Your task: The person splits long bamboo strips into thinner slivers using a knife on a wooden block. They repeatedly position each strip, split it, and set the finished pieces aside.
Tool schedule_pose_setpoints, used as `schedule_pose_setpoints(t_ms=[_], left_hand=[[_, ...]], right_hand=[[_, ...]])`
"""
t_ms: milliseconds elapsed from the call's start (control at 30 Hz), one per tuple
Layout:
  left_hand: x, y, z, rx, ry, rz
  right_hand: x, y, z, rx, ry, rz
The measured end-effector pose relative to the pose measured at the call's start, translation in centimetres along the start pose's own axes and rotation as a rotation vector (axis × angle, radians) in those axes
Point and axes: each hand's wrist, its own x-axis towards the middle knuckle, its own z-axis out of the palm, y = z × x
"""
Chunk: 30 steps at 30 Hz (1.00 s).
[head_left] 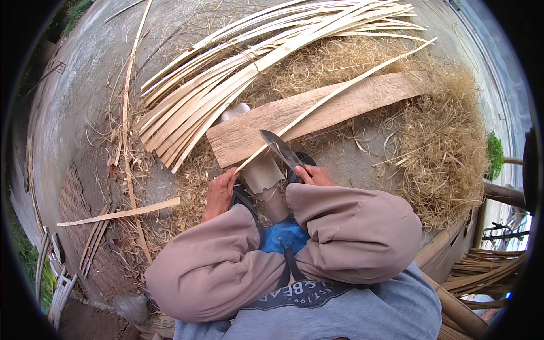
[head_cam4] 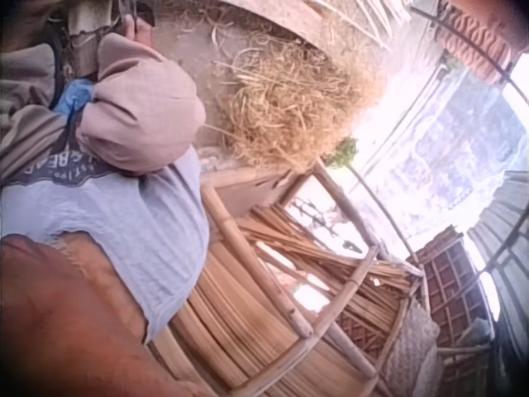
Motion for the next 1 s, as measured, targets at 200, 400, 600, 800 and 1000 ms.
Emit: schedule_pose_setpoints(t_ms=[200,400,600,800,1000], left_hand=[[1.2,0.5,0.9,-0.028,0.010,0.056],[0.9,-0.1,1.8,-0.093,0.092,0.109],[1.5,0.7,0.8,-0.006,-0.031,0.014],[0.0,3.5,-1.4,0.105,-0.105,0.021],[2.6,4.9,-1.7,-0.141,-0.151,-0.291]], right_hand=[[-0.5,-0.8,-0.2,0.062,0.074,0.054],[-0.3,-1.1,0.4,0.199,0.094,0.142],[-0.6,0.2,1.2,-0.101,-0.011,-0.034],[3.8,1.7,-6.4,0.181,0.191,0.028],[3.7,-0.2,-10.3,-0.081,0.573,-0.279]])
